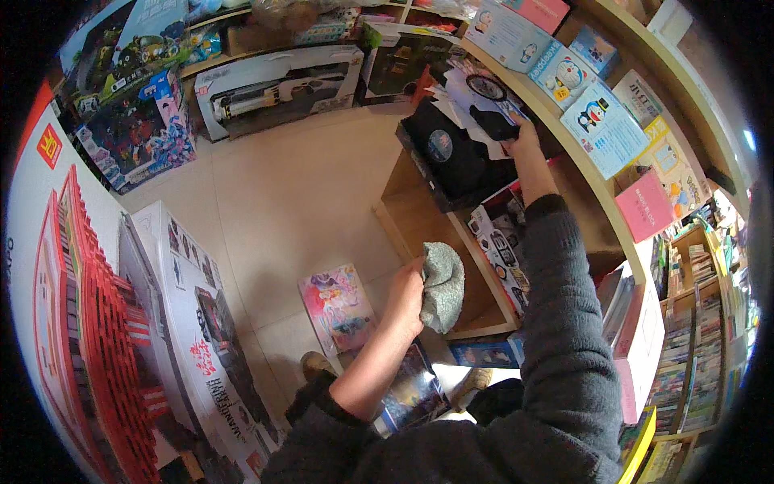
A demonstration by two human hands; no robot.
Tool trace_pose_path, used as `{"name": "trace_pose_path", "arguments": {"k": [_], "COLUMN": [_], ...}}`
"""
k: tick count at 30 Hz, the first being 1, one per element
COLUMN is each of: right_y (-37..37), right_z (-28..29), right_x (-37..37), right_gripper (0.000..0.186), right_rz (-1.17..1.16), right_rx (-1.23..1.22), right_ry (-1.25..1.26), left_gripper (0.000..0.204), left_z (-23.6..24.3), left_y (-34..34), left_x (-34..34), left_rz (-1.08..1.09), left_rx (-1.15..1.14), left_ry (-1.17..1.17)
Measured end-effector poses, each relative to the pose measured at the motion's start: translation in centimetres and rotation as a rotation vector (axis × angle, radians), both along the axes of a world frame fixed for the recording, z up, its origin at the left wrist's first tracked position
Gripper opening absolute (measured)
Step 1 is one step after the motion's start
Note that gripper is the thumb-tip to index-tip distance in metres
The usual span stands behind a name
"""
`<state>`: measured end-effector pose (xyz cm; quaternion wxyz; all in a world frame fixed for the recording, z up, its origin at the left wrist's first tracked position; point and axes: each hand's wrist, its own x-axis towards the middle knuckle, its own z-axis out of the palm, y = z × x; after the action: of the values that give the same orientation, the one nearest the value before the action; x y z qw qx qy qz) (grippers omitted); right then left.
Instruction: The person sits on the floor and organizes boxed toys and games on a low shelf. They wipe boxes with a cloth, open and close boxes, and stack them neatly on the shelf.
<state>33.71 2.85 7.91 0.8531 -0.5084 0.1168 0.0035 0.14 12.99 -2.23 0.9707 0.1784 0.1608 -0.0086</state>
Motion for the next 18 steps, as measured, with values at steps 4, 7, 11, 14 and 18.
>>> {"name": "trace_pose_path", "arguments": {"k": [4,7,11,14,18], "right_y": [1.3,2.5,2.9,2.4,3.1], "right_z": [-0.5,-3.1,-5.8,-6.7,-7.6], "right_x": [-1.7,-3.2,-5.2,-7.6,-10.1], "right_gripper": [0.038,0.043,0.063,0.07,0.067], "right_rz": [0.093,-0.037,-0.275,-0.359,-0.318], "right_rx": [-0.032,-0.305,-0.859,-1.144,-1.231], "right_ry": [-0.045,-0.356,-0.48,-0.585,-0.707], "left_gripper": [0.023,0.023,0.023,0.024,0.025], "left_z": [0.3,0.4,0.6,0.7,0.7], "left_y": [-0.2,-0.4,-0.5,-0.3,-0.2], "left_x": [0.0,-0.2,-0.3,-0.3,-0.1], "left_rz": [-0.013,-0.013,-0.008,-0.02,-0.054], "left_rx": [-0.033,0.004,-0.033,-0.035,-0.017], "left_ry": [0.015,-0.055,-0.009,-0.016,-0.059]}}
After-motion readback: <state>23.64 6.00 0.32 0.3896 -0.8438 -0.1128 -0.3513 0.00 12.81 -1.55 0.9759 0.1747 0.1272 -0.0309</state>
